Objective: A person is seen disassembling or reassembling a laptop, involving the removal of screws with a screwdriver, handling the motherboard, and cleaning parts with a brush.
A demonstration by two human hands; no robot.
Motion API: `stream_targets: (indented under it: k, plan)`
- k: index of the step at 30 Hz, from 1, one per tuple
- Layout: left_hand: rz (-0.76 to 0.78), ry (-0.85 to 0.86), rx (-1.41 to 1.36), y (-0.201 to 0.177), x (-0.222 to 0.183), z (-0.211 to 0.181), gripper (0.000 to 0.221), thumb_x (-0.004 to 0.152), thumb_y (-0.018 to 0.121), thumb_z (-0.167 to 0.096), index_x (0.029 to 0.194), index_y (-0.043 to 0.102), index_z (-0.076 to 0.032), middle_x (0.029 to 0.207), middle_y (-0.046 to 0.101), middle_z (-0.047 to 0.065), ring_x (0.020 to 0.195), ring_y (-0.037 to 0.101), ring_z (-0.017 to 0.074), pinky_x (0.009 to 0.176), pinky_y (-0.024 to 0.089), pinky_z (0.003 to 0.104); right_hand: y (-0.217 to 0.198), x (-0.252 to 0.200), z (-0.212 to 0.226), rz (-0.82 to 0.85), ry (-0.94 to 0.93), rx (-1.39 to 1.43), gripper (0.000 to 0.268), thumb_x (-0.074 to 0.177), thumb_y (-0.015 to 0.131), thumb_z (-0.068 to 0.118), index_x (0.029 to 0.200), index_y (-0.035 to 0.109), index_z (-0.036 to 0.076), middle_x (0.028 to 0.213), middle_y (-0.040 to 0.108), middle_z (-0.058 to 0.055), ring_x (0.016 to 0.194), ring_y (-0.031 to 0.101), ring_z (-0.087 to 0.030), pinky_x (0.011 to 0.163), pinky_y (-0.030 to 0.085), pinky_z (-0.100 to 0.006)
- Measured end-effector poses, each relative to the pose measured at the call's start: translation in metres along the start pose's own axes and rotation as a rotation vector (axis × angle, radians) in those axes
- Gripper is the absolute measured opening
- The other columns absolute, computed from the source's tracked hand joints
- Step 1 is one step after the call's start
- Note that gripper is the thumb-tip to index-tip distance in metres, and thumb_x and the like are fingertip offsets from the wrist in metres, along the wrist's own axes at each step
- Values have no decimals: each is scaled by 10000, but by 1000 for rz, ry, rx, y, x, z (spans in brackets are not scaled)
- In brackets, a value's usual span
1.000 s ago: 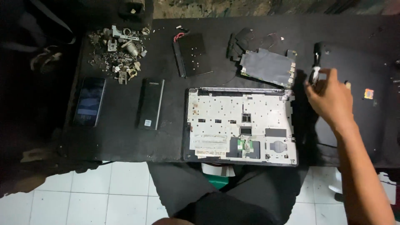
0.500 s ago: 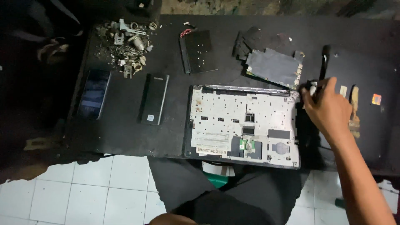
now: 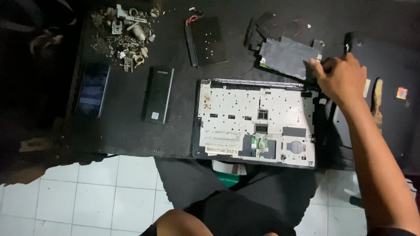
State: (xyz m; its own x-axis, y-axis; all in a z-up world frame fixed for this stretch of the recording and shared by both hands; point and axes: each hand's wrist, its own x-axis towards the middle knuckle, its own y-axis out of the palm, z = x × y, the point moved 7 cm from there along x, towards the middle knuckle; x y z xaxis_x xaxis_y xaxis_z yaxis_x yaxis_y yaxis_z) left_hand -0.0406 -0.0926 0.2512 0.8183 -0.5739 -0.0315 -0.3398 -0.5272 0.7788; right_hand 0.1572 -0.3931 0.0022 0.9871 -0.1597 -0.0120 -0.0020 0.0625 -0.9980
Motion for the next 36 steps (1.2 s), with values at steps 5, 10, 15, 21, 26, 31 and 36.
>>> stream_targets:
  k: [5, 10, 15, 21, 26, 31, 36]
  plan:
    - [31, -24, -111, -55, -2, 25, 193, 1037, 669, -240, 1067, 627, -54, 1145, 679, 179, 1109, 681, 283, 1079, 527, 405, 4, 9, 0, 173, 53, 140, 779, 1240, 593, 542, 618, 455, 93, 629, 517, -75, 660, 552, -282, 791, 452, -482]
    - [50, 60, -22, -119, -1, 50, 114, 1048, 617, -29, 939, 593, -49, 895, 716, 137, 794, 700, 213, 757, 609, 296, -30, -9, 4, 195, 302, 729, 511, 1033, 739, 547, 798, 543, 138, 991, 664, 19, 1064, 591, -96, 885, 372, -341]
    - [-156, 20, 289, -175, -1, 55, 179, 1031, 599, -172, 876, 551, -95, 773, 697, 90, 697, 659, 156, 749, 578, 312, -12, -12, -9, 126, 221, 1151, 290, 1076, 719, 255, 890, 499, 221, 788, 472, 84, 767, 424, -44, 699, 333, -237]
    - [-318, 14, 619, -194, 25, 46, 501, 1059, 456, -339, 620, 514, -104, 548, 560, 16, 526, 501, 127, 686, 471, 320, -9, -25, -14, 42, 107, 1292, 235, 1065, 686, 155, 1181, 481, 148, 777, 524, 49, 694, 465, -57, 659, 439, -229]
    - [-384, 7, 735, -203, 49, 47, 535, 1076, 356, -390, 647, 491, -100, 534, 540, 37, 544, 550, 179, 731, 504, 355, -40, -62, 5, 17, 27, 1322, 255, 1088, 616, 73, 1169, 397, 174, 812, 503, 50, 779, 464, -65, 740, 400, -258]
    - [-180, 104, 1289, -189, 86, 42, 450, 1058, 472, -257, 1480, 462, -99, 1437, 524, 89, 1369, 496, 251, 1141, 393, 414, -44, -99, 6, -207, -318, 825, 229, 981, 696, -49, 1127, 526, -2, 1227, 724, -199, 1059, 716, -288, 757, 554, -320]
    - [-151, -12, 1271, -178, 100, 58, 571, 1061, 508, -210, 1535, 346, 63, 1478, 389, 386, 1412, 304, 571, 1134, 231, 677, -17, -130, 12, -329, -315, 721, 290, 826, 760, -148, 1037, 670, 30, 1145, 783, -143, 1039, 745, -371, 880, 584, -420]
